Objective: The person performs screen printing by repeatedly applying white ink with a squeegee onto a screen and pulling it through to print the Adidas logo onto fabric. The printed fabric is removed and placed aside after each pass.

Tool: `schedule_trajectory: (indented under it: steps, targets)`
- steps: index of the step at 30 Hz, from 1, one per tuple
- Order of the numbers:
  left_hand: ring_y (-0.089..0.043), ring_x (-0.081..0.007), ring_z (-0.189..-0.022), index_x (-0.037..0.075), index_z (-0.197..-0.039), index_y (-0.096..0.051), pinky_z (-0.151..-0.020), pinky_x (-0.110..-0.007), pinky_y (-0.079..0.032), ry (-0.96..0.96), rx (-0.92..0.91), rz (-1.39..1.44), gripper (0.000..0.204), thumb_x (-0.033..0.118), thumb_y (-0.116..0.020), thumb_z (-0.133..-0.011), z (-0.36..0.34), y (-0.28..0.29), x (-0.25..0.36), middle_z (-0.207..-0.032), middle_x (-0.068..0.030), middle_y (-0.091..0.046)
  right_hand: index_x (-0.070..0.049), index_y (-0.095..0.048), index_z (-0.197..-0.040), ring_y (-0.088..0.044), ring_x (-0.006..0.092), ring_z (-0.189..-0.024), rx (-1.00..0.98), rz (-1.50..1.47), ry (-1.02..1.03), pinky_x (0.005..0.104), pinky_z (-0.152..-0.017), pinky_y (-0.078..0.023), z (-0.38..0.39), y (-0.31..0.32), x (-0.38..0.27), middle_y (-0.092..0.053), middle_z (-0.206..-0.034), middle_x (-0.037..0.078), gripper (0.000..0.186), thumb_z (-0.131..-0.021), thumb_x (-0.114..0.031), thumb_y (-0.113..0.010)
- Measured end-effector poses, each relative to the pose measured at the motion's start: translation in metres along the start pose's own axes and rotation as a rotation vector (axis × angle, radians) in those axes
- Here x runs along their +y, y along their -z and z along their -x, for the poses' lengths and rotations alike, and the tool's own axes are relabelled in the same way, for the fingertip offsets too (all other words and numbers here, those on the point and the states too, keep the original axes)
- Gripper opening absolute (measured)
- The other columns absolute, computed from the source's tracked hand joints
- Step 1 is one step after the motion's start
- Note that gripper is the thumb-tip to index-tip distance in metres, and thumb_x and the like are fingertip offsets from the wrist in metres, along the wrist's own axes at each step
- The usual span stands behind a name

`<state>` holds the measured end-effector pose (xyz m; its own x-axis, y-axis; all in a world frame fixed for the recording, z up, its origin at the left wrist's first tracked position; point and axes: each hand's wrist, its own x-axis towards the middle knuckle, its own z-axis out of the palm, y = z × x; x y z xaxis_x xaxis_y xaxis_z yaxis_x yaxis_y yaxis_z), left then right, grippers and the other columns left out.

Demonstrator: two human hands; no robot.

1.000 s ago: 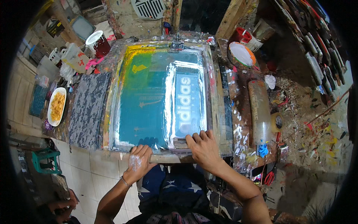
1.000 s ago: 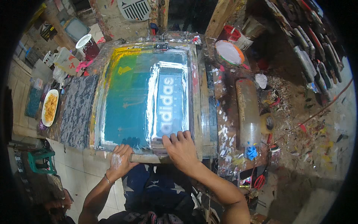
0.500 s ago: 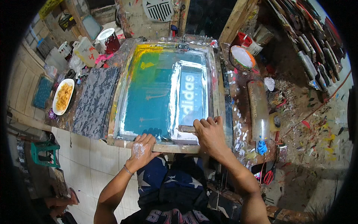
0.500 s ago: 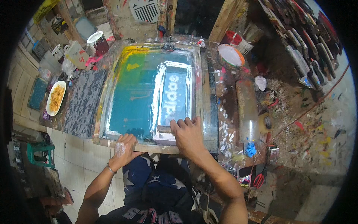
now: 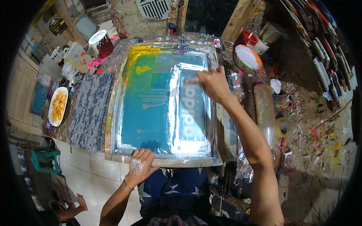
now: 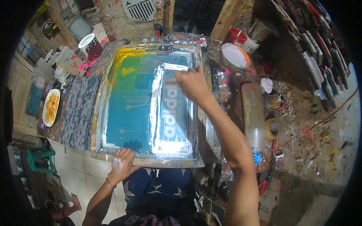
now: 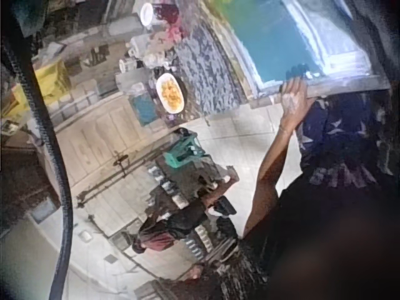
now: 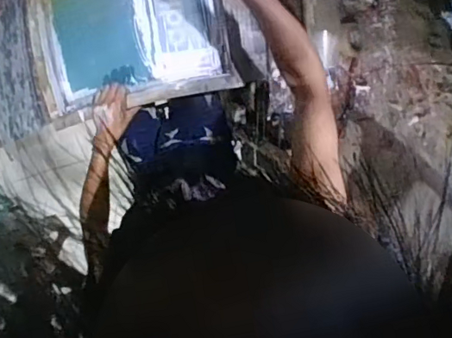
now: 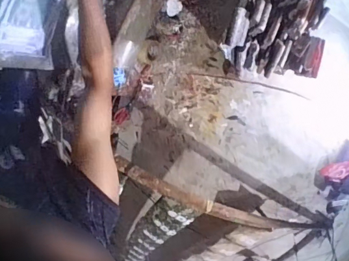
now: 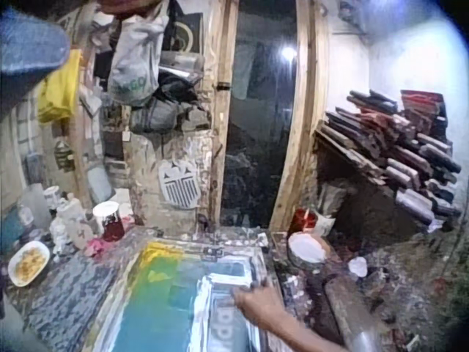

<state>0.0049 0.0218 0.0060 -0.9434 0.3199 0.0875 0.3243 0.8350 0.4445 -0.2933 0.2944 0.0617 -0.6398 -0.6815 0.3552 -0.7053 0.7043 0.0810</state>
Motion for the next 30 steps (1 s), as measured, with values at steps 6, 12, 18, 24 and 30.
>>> schedule_trajectory:
  steps: [6, 12, 18, 24, 30]
  targets:
    - [-0.056, -0.0313, -0.090, 0.004, -0.090, -0.058, -0.079, -0.041, -0.042, 0.000, -0.038, 0.009, 0.050, 0.023, -0.093, -0.059, -0.001, 0.001, -0.003, -0.091, -0.0123, -0.057, -0.011, -0.062, -0.105, -0.072, 0.0371, -0.083, -0.161, -0.059, -0.155, 0.0584, -0.089, -0.042, -0.037, -0.042, 0.050, -0.073, -0.081, 0.014, 0.023, -0.083, -0.010, -0.065]
    - [-0.056, -0.0317, -0.089, 0.005, -0.091, -0.060, -0.079, -0.042, -0.042, 0.000, -0.054, 0.014, 0.051, 0.022, -0.094, -0.059, 0.000, 0.002, -0.002, -0.091, -0.0123, -0.058, -0.007, -0.056, -0.099, -0.068, 0.0394, -0.073, -0.060, -0.023, -0.152, 0.0494, -0.078, -0.041, 0.014, -0.024, -0.002, -0.067, -0.069, 0.017, 0.021, -0.081, -0.008, -0.067]
    - [-0.055, -0.0332, -0.086, 0.005, -0.088, -0.059, -0.077, -0.043, -0.041, -0.003, 0.001, 0.022, 0.048, 0.023, -0.094, -0.060, -0.001, -0.002, -0.003, -0.088, -0.0127, -0.057, -0.005, -0.060, -0.100, -0.068, 0.0335, -0.082, -0.231, -0.096, -0.257, 0.0493, -0.085, -0.042, 0.102, 0.034, -0.101, -0.070, -0.080, 0.015, 0.020, -0.080, -0.006, -0.061]
    - [-0.055, -0.0344, -0.088, 0.005, -0.089, -0.059, -0.078, -0.044, -0.041, -0.016, 0.026, 0.020, 0.048, 0.025, -0.092, -0.061, -0.001, -0.001, -0.001, -0.088, -0.0128, -0.056, -0.005, -0.060, -0.097, -0.064, 0.0303, -0.081, -0.171, -0.119, -0.220, 0.0457, -0.080, -0.041, 0.154, 0.062, -0.155, -0.065, -0.080, 0.012, 0.018, -0.079, -0.008, -0.063]
    - [-0.056, -0.0320, -0.090, 0.004, -0.092, -0.058, -0.079, -0.042, -0.042, -0.042, 0.102, 0.003, 0.050, 0.023, -0.092, -0.060, 0.002, -0.002, 0.002, -0.091, -0.0120, -0.056, -0.008, -0.061, -0.101, -0.063, 0.0276, -0.089, -0.166, -0.126, -0.211, 0.0485, -0.083, -0.040, 0.152, 0.069, -0.151, -0.066, -0.085, 0.008, 0.019, -0.082, -0.008, -0.062]
